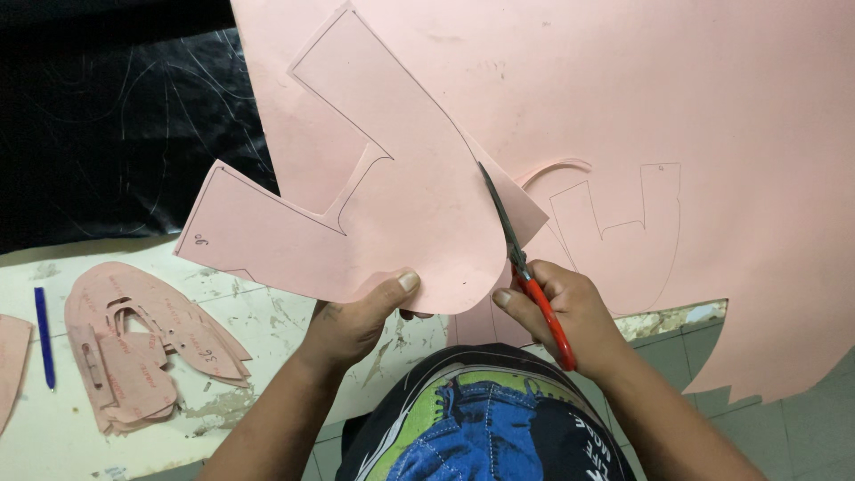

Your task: The person places paper templates on a large pink sheet, traces their outlines with a blue pen, then uses scissors to cut out the traced shapes. The cut pieces are set aside on the table.

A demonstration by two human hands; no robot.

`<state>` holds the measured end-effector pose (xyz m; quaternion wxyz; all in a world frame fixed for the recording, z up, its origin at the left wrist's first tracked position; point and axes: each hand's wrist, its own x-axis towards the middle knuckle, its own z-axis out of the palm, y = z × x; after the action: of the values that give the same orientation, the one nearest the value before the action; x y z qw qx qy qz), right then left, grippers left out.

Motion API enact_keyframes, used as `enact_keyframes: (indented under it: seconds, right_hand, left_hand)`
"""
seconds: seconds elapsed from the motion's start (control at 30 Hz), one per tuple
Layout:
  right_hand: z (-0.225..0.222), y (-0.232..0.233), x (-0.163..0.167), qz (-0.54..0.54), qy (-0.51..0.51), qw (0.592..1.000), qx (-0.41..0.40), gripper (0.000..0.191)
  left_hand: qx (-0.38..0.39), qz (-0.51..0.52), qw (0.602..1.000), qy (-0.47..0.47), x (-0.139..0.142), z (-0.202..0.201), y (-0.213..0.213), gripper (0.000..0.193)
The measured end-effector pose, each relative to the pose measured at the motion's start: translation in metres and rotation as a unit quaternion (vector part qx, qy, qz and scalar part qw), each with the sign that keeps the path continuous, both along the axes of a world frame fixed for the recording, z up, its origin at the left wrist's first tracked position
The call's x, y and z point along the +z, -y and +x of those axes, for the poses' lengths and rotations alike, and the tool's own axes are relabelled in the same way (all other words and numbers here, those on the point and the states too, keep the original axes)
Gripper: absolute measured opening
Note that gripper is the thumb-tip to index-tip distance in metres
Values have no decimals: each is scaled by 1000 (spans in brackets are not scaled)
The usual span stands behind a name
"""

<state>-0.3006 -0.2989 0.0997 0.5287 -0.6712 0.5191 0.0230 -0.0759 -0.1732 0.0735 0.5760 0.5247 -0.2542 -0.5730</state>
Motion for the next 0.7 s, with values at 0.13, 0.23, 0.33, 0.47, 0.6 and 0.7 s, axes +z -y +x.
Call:
enact_keyframes:
  seconds: [0.13,0.23,0.33,0.47,0.6,0.7]
  right_hand:
    - [4,2,0,28,24,999,-25,23]
    - [8,-1,-3,10,79,997,-24,22]
    - [6,-5,-3,19,65,997,-40,20]
    - [2,-6,-3,27,54,997,-39,21]
    - [0,-6,-4,4,56,998,-19,20]
    - [-1,-6,-5,-7,67,998,-8,22]
  left_hand:
    - [-30,13,998,62,-3,0,-3,28]
    - [-33,1,996,81,-7,-1,-7,28]
    - [-44,6,996,71,-12,0,-8,30]
    - [-26,6,998,50,-15,-1,-10,27]
    - [-28,5,998,64,-13,-1,-9,27]
    - [-11,17,999,43,-9,-1,-7,24]
